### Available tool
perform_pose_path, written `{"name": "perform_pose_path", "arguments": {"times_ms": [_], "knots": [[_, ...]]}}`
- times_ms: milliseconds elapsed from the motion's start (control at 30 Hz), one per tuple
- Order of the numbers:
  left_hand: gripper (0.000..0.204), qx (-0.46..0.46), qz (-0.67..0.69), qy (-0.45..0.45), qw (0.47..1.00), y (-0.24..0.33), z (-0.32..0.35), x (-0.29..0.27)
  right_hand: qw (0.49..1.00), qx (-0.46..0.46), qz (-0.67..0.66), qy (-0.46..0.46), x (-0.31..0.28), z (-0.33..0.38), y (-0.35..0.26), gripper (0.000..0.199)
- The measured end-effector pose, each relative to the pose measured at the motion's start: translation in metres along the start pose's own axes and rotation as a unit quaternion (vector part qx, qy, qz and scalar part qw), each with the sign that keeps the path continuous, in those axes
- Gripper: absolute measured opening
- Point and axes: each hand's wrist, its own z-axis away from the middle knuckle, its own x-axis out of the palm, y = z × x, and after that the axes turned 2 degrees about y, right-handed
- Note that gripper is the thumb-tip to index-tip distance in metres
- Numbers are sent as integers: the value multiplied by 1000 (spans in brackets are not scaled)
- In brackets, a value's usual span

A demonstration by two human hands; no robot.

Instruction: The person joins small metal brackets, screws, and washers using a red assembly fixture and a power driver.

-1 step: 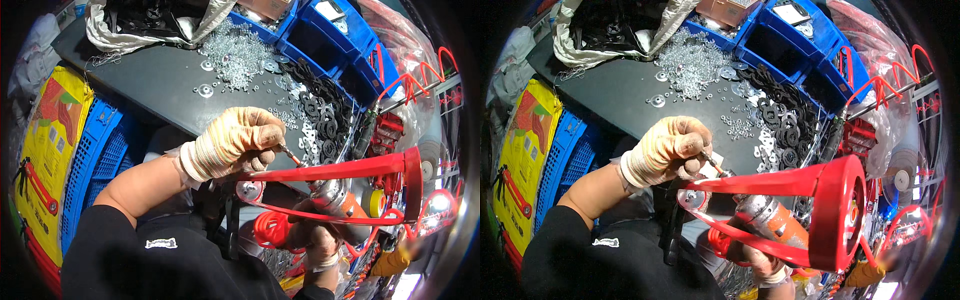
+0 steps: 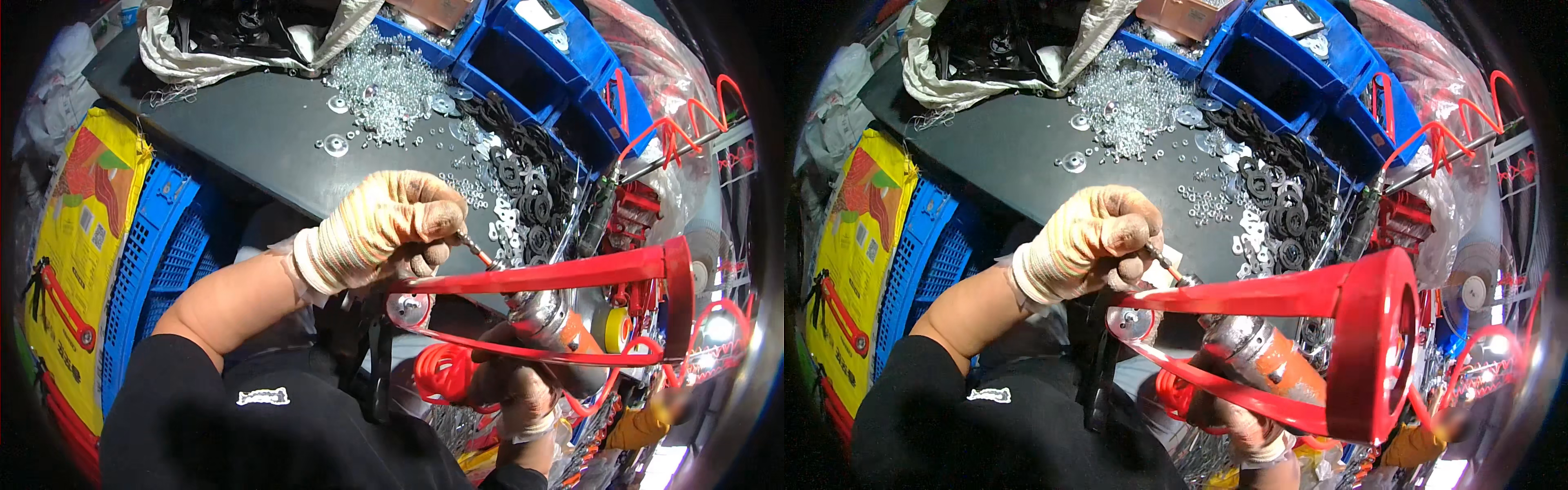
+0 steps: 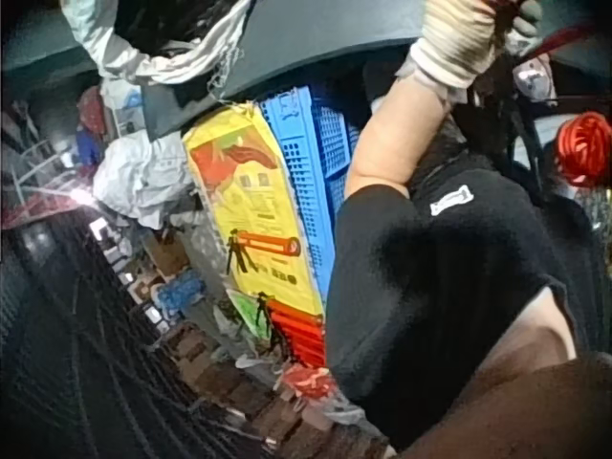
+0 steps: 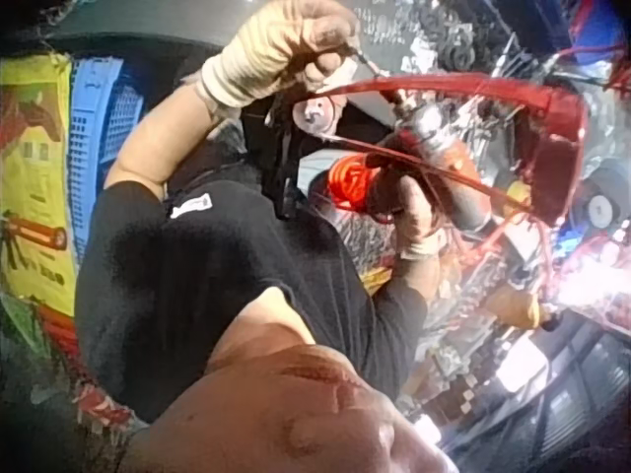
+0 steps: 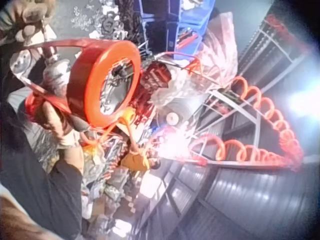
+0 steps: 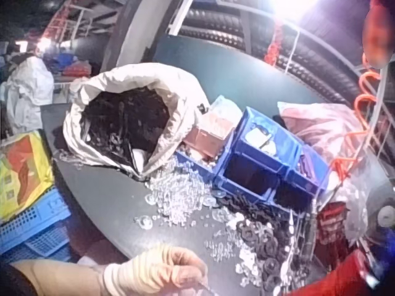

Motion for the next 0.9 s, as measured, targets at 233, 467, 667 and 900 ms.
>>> {"name": "perform_pose_path", "arguments": {"times_ms": [233, 467, 667, 900], "knots": [[22, -38, -161, 25, 986, 16, 1, 12, 972, 153, -173, -35, -17, 1, 2, 48], [25, -31, -6, 31, 999, -4, -6, 21, 879, -255, 402, -36, 33, 16, 15, 45], [60, 387, -436, 116, 804, -48, 24, -41, 908, -185, 328, 185, 30, 28, 11, 81], [39, 496, -607, -90, 615, -56, 26, -47, 938, -55, 256, 227, 16, 38, -4, 64]]}}
